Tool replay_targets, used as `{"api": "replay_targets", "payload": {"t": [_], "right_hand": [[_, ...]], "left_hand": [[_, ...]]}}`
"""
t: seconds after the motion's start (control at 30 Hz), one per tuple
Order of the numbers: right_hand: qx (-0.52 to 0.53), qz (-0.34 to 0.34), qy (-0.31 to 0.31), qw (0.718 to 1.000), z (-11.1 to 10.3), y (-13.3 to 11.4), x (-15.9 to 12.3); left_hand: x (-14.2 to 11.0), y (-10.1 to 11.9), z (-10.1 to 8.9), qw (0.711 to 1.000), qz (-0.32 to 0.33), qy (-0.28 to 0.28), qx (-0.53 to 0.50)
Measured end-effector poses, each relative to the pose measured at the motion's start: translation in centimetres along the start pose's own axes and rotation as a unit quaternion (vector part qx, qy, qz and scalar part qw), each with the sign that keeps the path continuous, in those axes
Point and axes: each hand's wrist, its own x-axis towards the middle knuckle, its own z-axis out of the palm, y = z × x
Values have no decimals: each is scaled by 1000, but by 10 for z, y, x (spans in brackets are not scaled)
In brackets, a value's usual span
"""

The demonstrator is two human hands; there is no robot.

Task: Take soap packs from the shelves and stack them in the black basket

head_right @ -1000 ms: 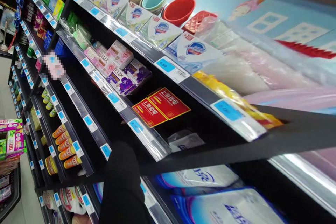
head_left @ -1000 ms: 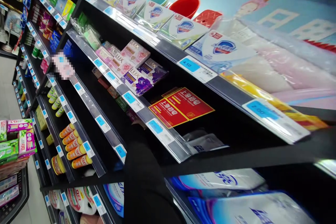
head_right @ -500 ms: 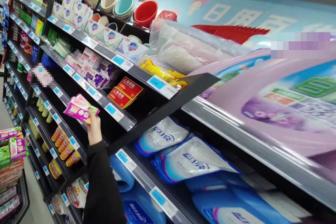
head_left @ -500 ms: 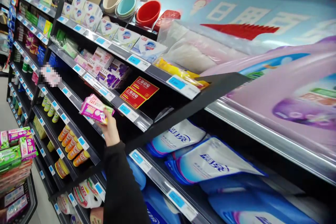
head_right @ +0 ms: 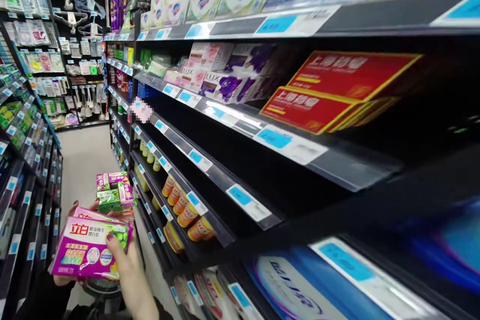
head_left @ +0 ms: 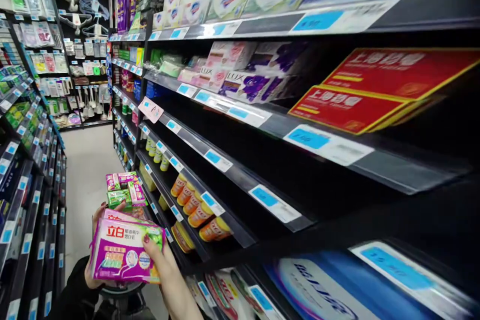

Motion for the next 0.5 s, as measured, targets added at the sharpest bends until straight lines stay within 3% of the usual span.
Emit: {"api": "replay_targets", "payload": {"t": [0.1,0.2,0.3,0.37,0.5], "right_hand": [[-175,-57,1,983,0,13,-6],[-357,-119,0,926,-6,16,-9],[-411,-174,-58,893,-9,13,-13],[-438,-176,-110,875,-9,8,-18],[-484,-165,-149,846,-8,-5,-22]], "left_hand": [[-19,-4,-13,996,-28,28,-78],[-40,-10,-25,984,-104,72,-126],[-65,-16,-34,974,-146,94,-143],[-78,-16,-34,970,-162,110,-147],[-84,1,-21,968,-165,126,-139]]}}
